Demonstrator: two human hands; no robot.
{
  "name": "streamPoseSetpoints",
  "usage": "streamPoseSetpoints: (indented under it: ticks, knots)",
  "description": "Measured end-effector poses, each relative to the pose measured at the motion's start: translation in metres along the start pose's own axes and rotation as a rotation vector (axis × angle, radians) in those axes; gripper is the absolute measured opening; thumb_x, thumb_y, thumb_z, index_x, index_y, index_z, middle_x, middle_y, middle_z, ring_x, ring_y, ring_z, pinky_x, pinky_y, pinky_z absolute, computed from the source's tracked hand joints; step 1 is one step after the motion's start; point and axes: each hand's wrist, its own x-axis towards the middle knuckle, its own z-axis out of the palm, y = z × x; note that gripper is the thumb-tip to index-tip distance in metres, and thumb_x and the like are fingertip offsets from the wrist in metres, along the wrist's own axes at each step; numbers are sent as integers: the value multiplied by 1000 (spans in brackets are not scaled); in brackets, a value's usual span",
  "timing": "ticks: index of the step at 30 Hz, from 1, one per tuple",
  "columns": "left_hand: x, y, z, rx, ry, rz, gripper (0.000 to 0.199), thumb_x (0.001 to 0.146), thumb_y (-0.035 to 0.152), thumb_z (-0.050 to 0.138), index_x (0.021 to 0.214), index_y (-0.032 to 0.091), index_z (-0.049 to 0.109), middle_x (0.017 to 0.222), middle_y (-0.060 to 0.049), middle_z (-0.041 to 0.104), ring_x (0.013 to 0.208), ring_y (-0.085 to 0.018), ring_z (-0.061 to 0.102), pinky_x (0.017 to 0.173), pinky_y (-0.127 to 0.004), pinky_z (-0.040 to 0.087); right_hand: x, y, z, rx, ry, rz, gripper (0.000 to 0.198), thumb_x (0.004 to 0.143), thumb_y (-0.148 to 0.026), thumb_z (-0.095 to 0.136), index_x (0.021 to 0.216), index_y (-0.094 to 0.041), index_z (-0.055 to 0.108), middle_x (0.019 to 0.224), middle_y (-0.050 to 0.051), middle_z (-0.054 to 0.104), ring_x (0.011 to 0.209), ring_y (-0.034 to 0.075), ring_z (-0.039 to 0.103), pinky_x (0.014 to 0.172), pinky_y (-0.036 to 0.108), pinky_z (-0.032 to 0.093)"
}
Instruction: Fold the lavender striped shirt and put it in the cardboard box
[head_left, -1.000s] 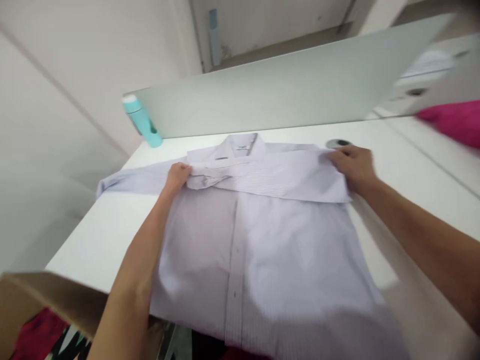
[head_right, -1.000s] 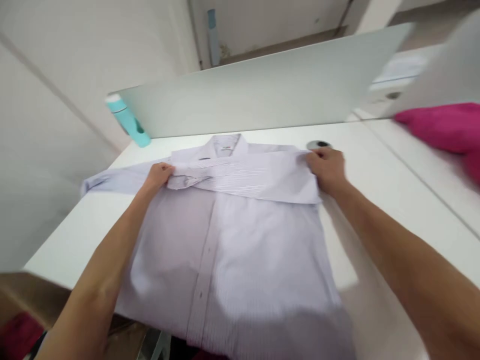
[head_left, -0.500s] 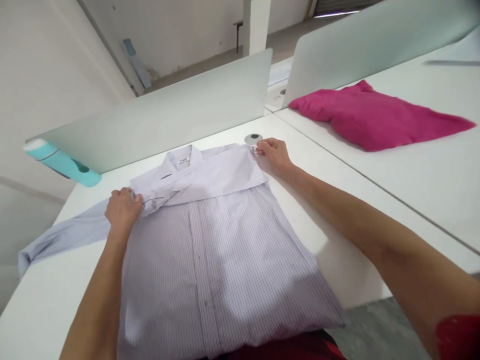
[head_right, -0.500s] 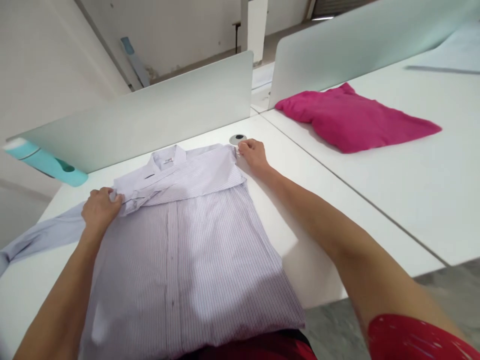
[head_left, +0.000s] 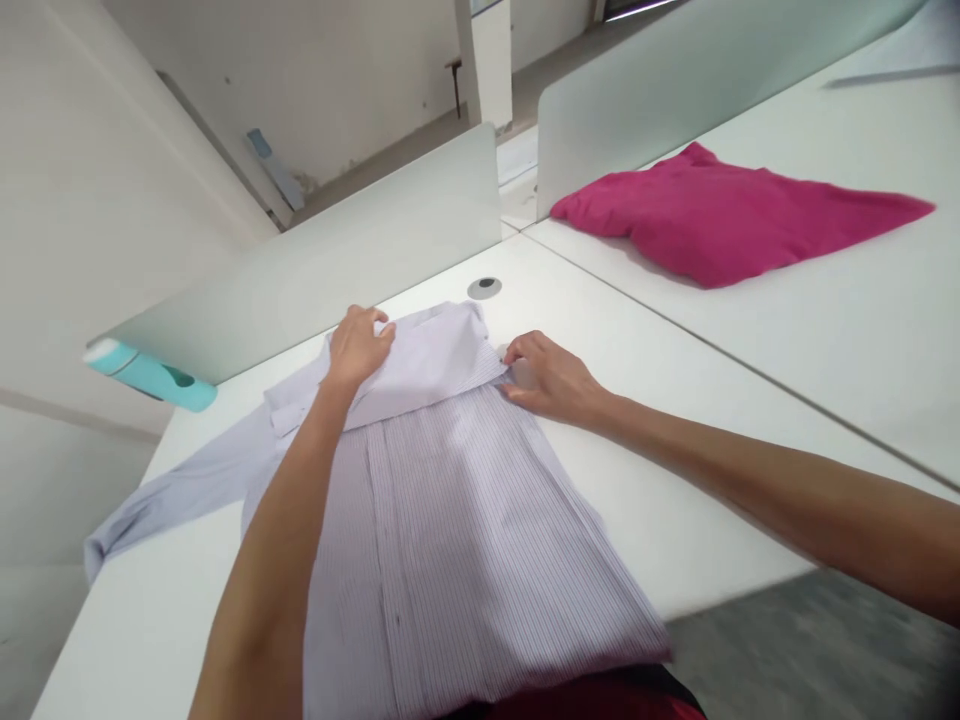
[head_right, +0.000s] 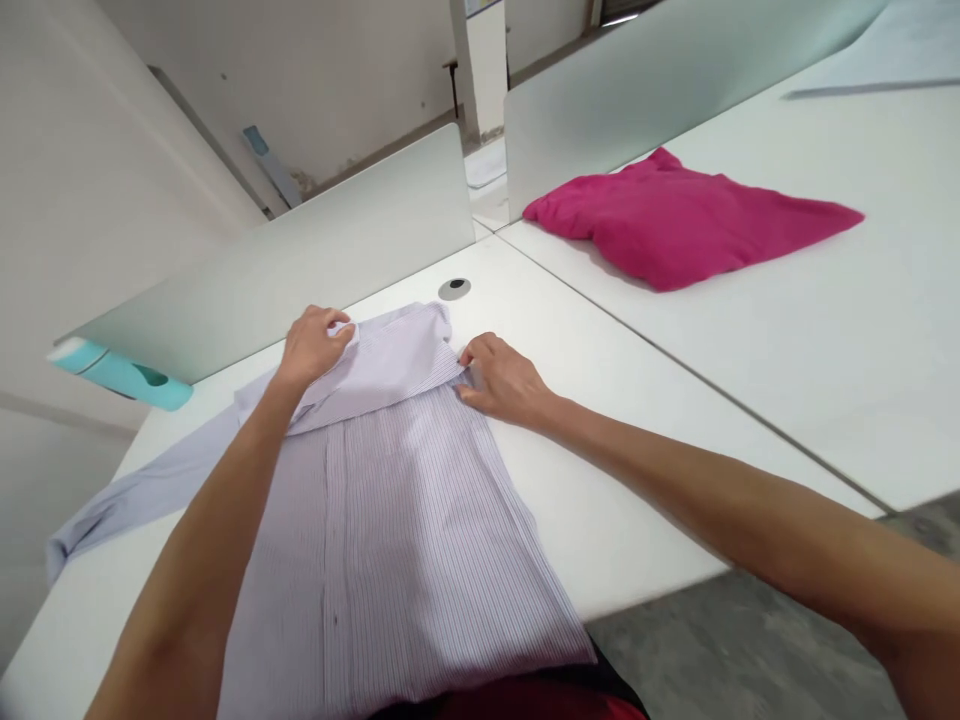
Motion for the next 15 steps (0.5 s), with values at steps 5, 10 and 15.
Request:
streamPoseSetpoints:
  ticks: [5, 10, 15]
  knots:
    - [45, 55, 29, -81, -79, 77, 30, 98, 35, 54, 116, 21, 73, 131, -13, 64, 118, -26, 62, 109, -39, 44, 9, -1, 4, -269, 6, -203, 9, 94, -23, 57, 98, -16, 63, 111, 12, 68, 96, 24, 62, 78, 33, 44]
    - [75, 87, 59, -62, -180, 133, 40, 100, 43, 51, 125, 19, 70, 142, -16, 60, 128, -29, 57, 110, -41, 42, 7, -3, 4, -410, -54, -255, 11, 96, -21, 55, 96, -15, 65, 99, 10, 69, 83, 21, 61, 73, 34, 38]
    - [94, 101, 77, 56, -271, 169, 39, 99, 48, 50, 99, 15, 71, 128, -20, 66, 129, -36, 56, 110, -46, 40, 7, -4, 3, -399, -73, -113, 14, 89, -23, 62, 100, -14, 65, 99, 10, 69, 89, 23, 62, 75, 33, 37]
